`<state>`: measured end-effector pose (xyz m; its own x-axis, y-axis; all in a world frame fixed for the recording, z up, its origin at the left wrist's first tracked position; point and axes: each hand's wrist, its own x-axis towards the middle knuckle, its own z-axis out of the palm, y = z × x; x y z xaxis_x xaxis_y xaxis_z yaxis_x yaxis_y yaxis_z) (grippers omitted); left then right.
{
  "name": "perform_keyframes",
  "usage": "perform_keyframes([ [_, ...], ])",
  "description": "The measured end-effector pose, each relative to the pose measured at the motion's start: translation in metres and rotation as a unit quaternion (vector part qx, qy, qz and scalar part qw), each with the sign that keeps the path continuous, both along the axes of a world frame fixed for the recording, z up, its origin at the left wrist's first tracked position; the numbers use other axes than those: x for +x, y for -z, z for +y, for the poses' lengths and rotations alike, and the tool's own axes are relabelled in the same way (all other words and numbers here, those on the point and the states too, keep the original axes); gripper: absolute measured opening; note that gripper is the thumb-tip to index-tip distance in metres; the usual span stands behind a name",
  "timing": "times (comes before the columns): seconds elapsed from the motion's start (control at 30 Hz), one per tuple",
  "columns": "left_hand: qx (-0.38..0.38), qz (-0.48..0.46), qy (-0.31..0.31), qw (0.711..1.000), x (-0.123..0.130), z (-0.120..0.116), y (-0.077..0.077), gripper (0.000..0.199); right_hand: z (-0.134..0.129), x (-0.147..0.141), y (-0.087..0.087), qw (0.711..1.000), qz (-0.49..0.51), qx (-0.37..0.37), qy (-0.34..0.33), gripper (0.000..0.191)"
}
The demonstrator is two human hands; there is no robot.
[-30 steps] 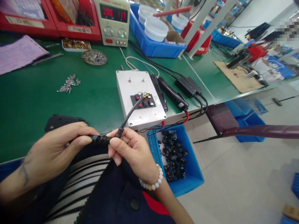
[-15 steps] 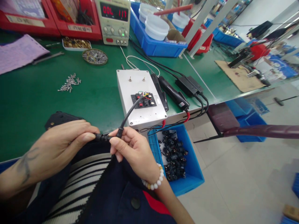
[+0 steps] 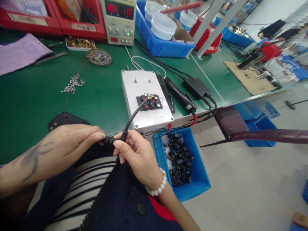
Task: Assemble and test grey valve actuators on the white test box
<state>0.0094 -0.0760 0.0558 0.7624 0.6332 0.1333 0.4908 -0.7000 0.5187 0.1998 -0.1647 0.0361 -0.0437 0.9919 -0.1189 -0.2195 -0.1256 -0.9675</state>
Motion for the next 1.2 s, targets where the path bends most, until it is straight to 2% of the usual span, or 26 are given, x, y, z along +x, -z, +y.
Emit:
perform_keyframes([
  [0.3,0.022,0.034,0.016,0.999,-0.004,0.001,0.009,0.054,0.002,-0.002,0.007,1.0,0.007,-0.004,-0.001,0.021],
  [0.47,0.073,0.012,0.014,0.997,0.002,0.001,0.015,0.051,0.01,0.006,0.012,0.997,-0.036,-0.04,-0.057,0.027],
  [0.57,0.089,-0.007,0.006,0.996,0.0,0.002,0.013,0.052,0.013,0.015,0.007,0.991,-0.075,-0.066,-0.088,0.032],
  [0.63,0.106,-0.026,-0.043,0.993,-0.008,0.003,0.011,0.052,0.011,0.024,-0.005,0.977,-0.139,-0.098,-0.129,0.037],
  [0.67,0.117,-0.027,-0.092,0.988,-0.015,0.004,0.01,0.053,0.009,0.03,-0.013,0.967,-0.176,-0.109,-0.148,0.038],
  [0.73,0.132,-0.01,-0.234,0.963,-0.03,0.005,0.01,0.053,0.009,0.041,-0.031,0.955,-0.238,-0.091,-0.15,0.034],
  [0.77,0.12,0.011,-0.306,0.944,-0.038,0.005,0.01,0.052,0.012,0.047,-0.04,0.957,-0.261,-0.052,-0.116,0.03],
  [0.83,0.052,0.055,-0.398,0.914,-0.051,0.007,0.013,0.055,0.027,0.058,-0.053,0.95,-0.304,0.074,0.008,0.023],
  [0.9,-0.037,0.089,-0.409,0.907,-0.057,0.008,0.016,0.056,0.057,0.069,-0.059,0.907,-0.347,0.201,0.132,0.017],
  [0.93,-0.074,0.101,-0.397,0.909,-0.057,0.008,0.017,0.056,0.076,0.075,-0.058,0.882,-0.364,0.245,0.17,0.014],
  [1.0,-0.104,0.102,-0.378,0.914,-0.055,0.007,0.019,0.056,0.116,0.085,-0.051,0.851,-0.408,0.28,0.175,0.01],
  [1.03,-0.113,0.096,-0.375,0.915,-0.053,0.006,0.02,0.056,0.134,0.088,-0.046,0.846,-0.427,0.276,0.164,0.011],
  [1.1,-0.12,0.076,-0.381,0.914,-0.051,0.004,0.022,0.056,0.161,0.092,-0.034,0.845,-0.453,0.256,0.123,0.016],
  [1.2,-0.114,0.033,-0.397,0.91,-0.052,0.0,0.027,0.053,0.176,0.091,-0.019,0.853,-0.463,0.23,0.068,0.039],
])
